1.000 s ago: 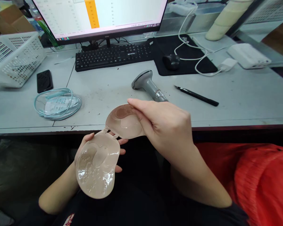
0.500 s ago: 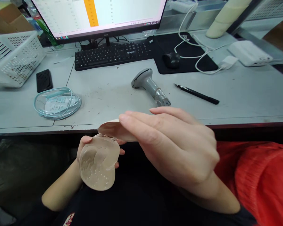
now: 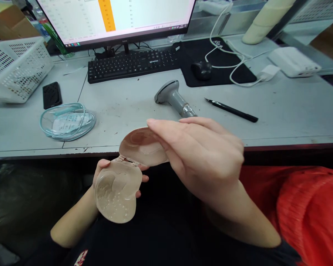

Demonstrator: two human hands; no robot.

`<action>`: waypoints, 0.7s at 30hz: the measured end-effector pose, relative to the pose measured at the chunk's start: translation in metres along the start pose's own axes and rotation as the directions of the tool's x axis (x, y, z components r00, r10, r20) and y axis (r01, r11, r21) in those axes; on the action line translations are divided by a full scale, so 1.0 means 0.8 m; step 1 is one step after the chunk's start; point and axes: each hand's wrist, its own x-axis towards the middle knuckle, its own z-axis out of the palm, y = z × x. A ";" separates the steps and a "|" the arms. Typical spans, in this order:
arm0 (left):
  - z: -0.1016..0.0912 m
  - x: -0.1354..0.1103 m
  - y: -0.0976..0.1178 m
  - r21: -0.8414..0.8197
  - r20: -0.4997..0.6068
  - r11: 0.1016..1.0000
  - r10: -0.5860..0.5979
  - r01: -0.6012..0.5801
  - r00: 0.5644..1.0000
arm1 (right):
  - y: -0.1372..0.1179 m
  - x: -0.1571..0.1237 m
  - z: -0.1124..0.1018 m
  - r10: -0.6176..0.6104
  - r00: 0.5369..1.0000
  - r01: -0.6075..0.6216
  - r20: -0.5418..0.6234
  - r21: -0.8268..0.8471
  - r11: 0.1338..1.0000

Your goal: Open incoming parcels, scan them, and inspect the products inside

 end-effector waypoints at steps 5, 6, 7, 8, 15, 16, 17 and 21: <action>0.017 0.008 -0.001 -0.069 -0.093 0.975 0.203 -0.210 0.975 | 0.005 0.000 0.014 -0.032 0.999 0.033 -0.043 0.037 0.999; 0.019 0.011 -0.001 -0.068 -0.117 0.968 0.231 -0.239 0.966 | 0.003 -0.001 0.015 -0.019 0.999 0.021 -0.042 0.058 0.998; 0.022 0.013 -0.002 -0.064 -0.138 0.963 0.250 -0.261 0.958 | 0.001 -0.003 0.016 -0.008 0.999 0.011 -0.041 0.083 0.997; 0.025 0.016 -0.002 -0.057 -0.156 0.955 0.280 -0.291 0.947 | -0.003 -0.005 0.017 -0.011 1.000 0.014 -0.030 0.109 0.994; 0.050 0.029 0.009 0.002 -0.204 0.809 0.575 -0.587 0.792 | -0.028 -0.043 0.056 -0.363 0.928 0.312 0.078 0.368 0.876; 0.052 0.029 0.012 0.006 -0.207 0.798 0.591 -0.603 0.780 | -0.028 -0.048 0.062 -0.377 0.921 0.314 0.097 0.387 0.867; 0.053 0.029 0.014 0.014 -0.211 0.789 0.603 -0.614 0.769 | -0.027 -0.052 0.066 -0.369 0.923 0.297 0.112 0.401 0.867; 0.043 0.020 0.020 0.048 -0.196 0.794 0.602 -0.606 0.774 | -0.011 -0.049 0.060 -0.158 0.972 0.068 0.175 0.433 0.899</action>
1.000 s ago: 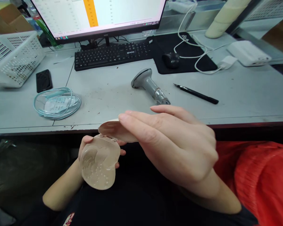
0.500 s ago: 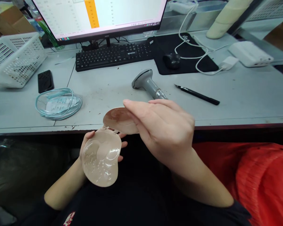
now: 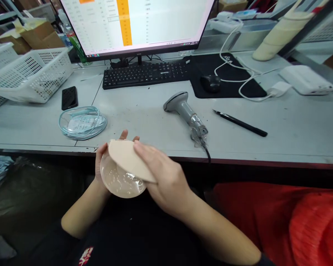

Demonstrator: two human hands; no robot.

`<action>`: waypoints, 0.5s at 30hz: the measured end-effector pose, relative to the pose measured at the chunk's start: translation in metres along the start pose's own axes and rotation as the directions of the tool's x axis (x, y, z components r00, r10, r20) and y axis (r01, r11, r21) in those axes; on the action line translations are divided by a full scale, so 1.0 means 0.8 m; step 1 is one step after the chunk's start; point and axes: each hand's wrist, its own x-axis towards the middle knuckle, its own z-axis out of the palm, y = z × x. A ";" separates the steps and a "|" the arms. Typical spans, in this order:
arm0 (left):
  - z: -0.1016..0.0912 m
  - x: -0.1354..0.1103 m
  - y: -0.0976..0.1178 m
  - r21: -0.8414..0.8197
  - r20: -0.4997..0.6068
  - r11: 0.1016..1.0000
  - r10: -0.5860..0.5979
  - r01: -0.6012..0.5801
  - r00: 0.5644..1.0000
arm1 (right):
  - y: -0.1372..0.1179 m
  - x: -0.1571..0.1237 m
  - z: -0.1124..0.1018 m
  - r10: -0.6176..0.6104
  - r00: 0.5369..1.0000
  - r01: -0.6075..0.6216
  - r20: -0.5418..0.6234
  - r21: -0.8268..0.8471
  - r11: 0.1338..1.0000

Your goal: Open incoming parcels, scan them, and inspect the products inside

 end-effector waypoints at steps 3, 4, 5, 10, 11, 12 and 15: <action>-0.020 -0.009 0.008 0.047 0.083 0.971 -0.236 0.233 0.968 | 0.013 0.014 -0.027 0.206 0.976 -0.206 -0.069 -0.002 0.978; -0.026 -0.013 0.011 0.074 0.108 0.934 -0.356 0.350 0.928 | 0.017 0.020 -0.036 0.256 0.961 -0.258 -0.107 -0.003 0.966; -0.031 -0.017 0.013 0.106 0.126 0.882 -0.470 0.459 0.874 | 0.022 0.026 -0.044 0.297 0.944 -0.300 -0.142 -0.002 0.954; -0.031 -0.026 0.012 0.134 0.199 0.823 -0.569 0.552 0.798 | 0.040 0.037 -0.064 0.369 0.913 -0.377 -0.173 -0.014 0.926; -0.028 -0.027 0.010 0.122 0.210 0.833 -0.552 0.539 0.807 | 0.042 0.036 -0.065 0.376 0.911 -0.384 -0.170 -0.017 0.923; -0.025 -0.027 0.009 0.114 0.215 0.836 -0.548 0.536 0.809 | 0.043 0.034 -0.066 0.385 0.908 -0.393 -0.167 -0.018 0.919; -0.019 -0.029 0.010 0.126 0.226 0.809 -0.587 0.574 0.778 | 0.045 0.029 -0.066 0.409 0.898 -0.418 -0.163 -0.024 0.908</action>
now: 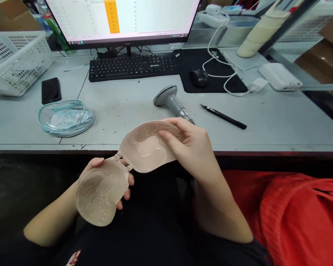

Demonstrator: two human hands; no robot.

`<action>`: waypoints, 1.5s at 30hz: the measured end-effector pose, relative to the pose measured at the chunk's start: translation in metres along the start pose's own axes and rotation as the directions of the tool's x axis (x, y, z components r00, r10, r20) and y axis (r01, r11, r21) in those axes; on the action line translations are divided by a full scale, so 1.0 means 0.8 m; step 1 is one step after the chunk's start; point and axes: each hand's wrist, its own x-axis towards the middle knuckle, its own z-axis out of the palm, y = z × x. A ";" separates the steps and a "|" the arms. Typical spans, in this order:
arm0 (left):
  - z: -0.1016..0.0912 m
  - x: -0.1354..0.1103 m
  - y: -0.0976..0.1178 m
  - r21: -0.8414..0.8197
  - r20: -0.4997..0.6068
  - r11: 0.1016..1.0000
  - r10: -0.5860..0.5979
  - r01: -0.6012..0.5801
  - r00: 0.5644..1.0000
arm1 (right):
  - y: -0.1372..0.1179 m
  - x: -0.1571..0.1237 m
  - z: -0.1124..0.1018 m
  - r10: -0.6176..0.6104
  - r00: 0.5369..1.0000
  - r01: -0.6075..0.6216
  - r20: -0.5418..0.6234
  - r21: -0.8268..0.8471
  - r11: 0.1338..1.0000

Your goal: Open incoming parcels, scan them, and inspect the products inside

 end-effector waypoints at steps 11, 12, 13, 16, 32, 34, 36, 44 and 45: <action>0.007 -0.003 -0.001 0.080 -0.060 0.997 -0.002 0.006 0.998 | 0.008 0.001 0.003 -0.002 0.999 0.003 -0.039 0.021 1.000; 0.008 -0.003 -0.002 0.098 -0.070 0.995 0.014 -0.007 0.997 | 0.007 0.000 0.004 -0.015 0.999 0.016 -0.053 0.019 1.000; 0.008 -0.002 -0.003 0.112 -0.081 0.993 0.042 -0.033 0.996 | 0.007 -0.002 0.004 -0.029 0.998 0.030 -0.064 0.014 0.999; 0.010 -0.003 -0.005 0.145 -0.109 0.985 0.106 -0.090 0.988 | 0.005 -0.005 0.003 -0.063 0.994 0.062 -0.085 -0.012 0.998; 0.005 0.004 -0.018 0.301 -0.220 0.932 0.274 -0.202 0.936 | 0.002 -0.015 0.013 -0.466 0.867 0.399 -0.174 -0.317 0.860; 0.003 0.005 -0.017 0.284 -0.228 0.940 0.257 -0.189 0.939 | 0.001 -0.016 0.017 -0.524 0.832 0.439 -0.181 -0.362 0.822; 0.002 0.005 -0.015 0.270 -0.233 0.944 0.255 -0.190 0.938 | 0.001 -0.017 0.019 -0.562 0.808 0.465 -0.179 -0.392 0.794; 0.003 0.007 -0.016 0.196 -0.231 0.955 0.265 -0.222 0.936 | -0.002 -0.014 0.017 -0.597 0.785 0.484 -0.167 -0.436 0.759; 0.002 0.008 -0.016 0.180 -0.225 0.961 0.250 -0.212 0.942 | -0.003 -0.013 0.017 -0.598 0.784 0.483 -0.167 -0.442 0.756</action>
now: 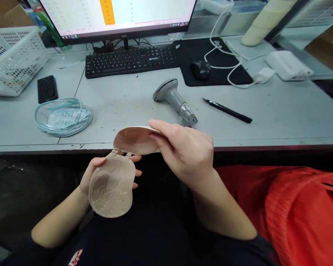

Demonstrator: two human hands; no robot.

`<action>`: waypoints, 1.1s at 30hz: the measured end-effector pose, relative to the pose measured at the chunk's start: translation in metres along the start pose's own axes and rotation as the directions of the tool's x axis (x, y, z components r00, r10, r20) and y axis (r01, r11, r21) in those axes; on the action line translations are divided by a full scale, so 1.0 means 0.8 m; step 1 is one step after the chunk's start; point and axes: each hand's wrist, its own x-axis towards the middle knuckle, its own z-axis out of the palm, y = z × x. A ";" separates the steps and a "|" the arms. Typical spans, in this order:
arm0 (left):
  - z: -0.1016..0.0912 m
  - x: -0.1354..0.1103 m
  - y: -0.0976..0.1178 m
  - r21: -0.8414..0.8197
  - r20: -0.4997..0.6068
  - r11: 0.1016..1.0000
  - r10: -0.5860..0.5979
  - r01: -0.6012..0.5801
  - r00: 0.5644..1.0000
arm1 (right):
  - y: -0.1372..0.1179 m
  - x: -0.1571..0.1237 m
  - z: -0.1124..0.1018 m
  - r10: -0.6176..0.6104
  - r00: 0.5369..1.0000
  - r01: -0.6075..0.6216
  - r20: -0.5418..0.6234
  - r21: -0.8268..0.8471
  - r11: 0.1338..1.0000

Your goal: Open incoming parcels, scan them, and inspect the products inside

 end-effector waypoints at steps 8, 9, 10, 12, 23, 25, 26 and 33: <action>-0.010 0.006 -0.003 -0.149 0.079 0.989 -0.003 0.015 0.997 | -0.019 0.021 -0.002 -0.074 0.997 0.076 -0.037 0.056 0.996; -0.013 0.006 -0.004 -0.162 0.080 0.987 0.014 -0.001 0.997 | -0.023 0.024 -0.002 -0.069 0.997 0.071 -0.026 0.074 0.995; -0.016 0.006 -0.005 -0.167 0.080 0.986 0.020 -0.007 0.997 | -0.027 0.027 -0.002 -0.050 0.999 0.050 -0.003 0.099 0.994; -0.020 0.006 -0.007 -0.158 0.084 0.987 0.003 0.010 0.996 | -0.032 0.030 -0.002 0.012 0.998 -0.021 0.060 0.145 0.989; 0.001 0.008 -0.005 -0.240 -0.019 0.966 0.092 -0.094 0.996 | -0.019 0.021 0.007 0.042 0.993 -0.052 0.113 0.094 0.994; 0.000 0.007 -0.004 -0.236 -0.007 0.968 0.081 -0.080 0.997 | -0.017 0.023 0.010 0.041 0.996 -0.046 0.083 0.053 0.998; -0.001 0.006 -0.004 -0.231 0.002 0.970 0.071 -0.069 0.997 | -0.015 0.024 0.011 0.037 0.997 -0.040 0.065 0.038 0.998; -0.001 0.006 -0.005 -0.226 0.035 0.971 0.083 -0.073 0.996 | -0.010 0.028 0.012 0.011 0.999 -0.011 0.035 0.025 1.000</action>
